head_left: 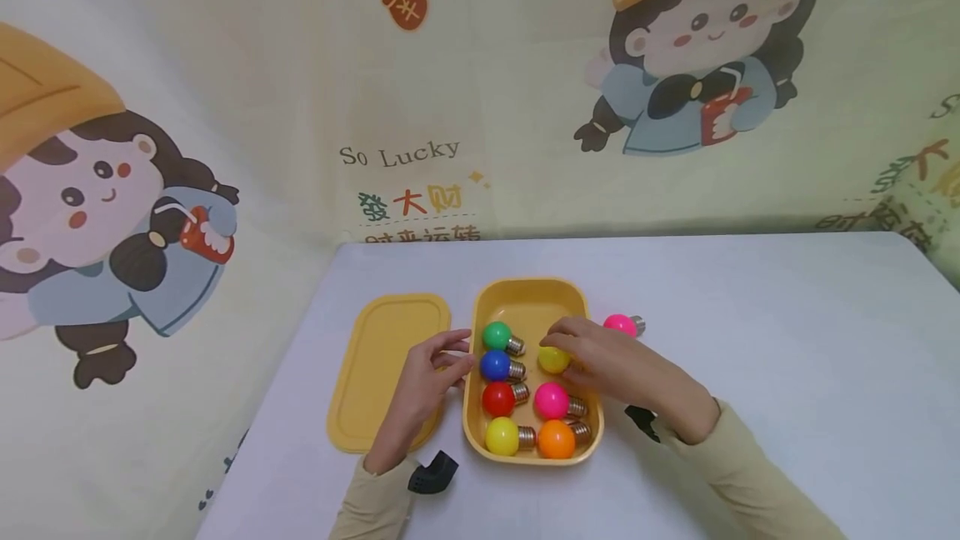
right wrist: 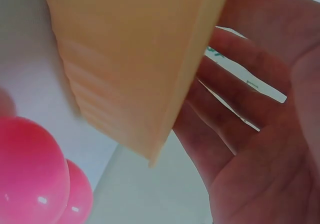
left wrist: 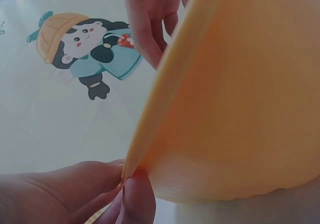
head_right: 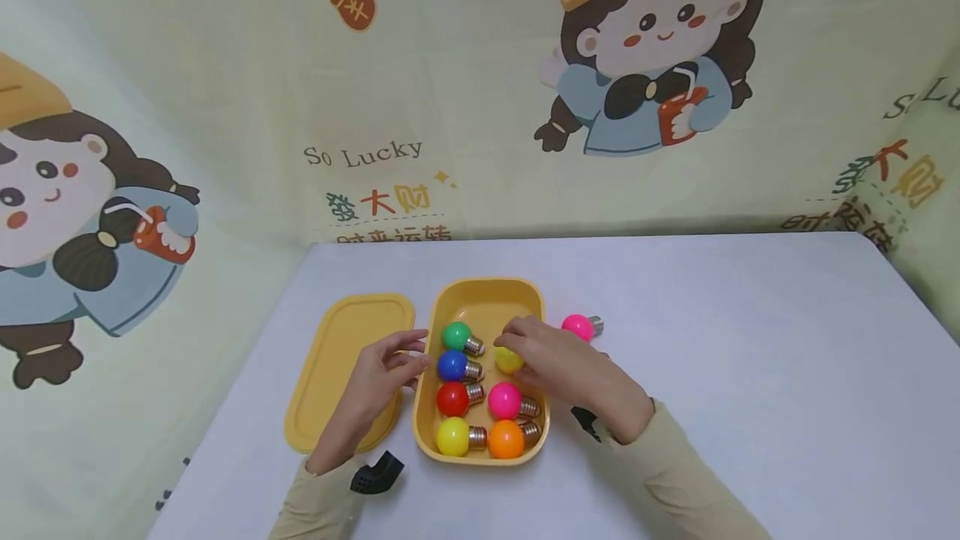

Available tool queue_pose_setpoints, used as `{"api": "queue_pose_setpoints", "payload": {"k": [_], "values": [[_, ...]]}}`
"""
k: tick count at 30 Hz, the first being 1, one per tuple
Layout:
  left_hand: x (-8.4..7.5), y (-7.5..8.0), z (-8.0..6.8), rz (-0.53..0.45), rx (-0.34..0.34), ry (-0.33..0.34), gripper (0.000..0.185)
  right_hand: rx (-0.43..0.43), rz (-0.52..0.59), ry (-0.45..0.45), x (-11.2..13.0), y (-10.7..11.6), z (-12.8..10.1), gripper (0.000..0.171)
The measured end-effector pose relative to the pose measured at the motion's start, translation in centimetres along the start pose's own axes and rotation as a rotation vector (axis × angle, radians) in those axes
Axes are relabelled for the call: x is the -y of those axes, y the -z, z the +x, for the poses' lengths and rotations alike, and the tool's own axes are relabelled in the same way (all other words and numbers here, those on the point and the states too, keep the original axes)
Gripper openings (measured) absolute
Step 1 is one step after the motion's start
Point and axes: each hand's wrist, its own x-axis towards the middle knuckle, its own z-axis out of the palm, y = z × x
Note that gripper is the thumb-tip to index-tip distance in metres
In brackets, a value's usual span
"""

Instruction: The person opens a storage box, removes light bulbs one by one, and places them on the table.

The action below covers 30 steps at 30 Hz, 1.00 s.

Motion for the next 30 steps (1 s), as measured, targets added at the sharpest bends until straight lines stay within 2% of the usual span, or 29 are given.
{"api": "queue_pose_setpoints", "payload": {"k": [7, 18, 30], "values": [[0.0, 0.0, -0.1, -0.009, 0.005, -0.004, 0.040, 0.016, -0.048, 0.045, -0.2, -0.2, 0.7, 0.039], [0.0, -0.1, -0.2, 0.000, 0.005, -0.015, 0.042, 0.041, -0.050, 0.044, -0.4, -0.6, 1.4, 0.030], [0.0, 0.0, -0.3, 0.003, 0.005, -0.019, 0.042, 0.047, -0.055, 0.043, -0.4, -1.2, 1.8, 0.036]]}}
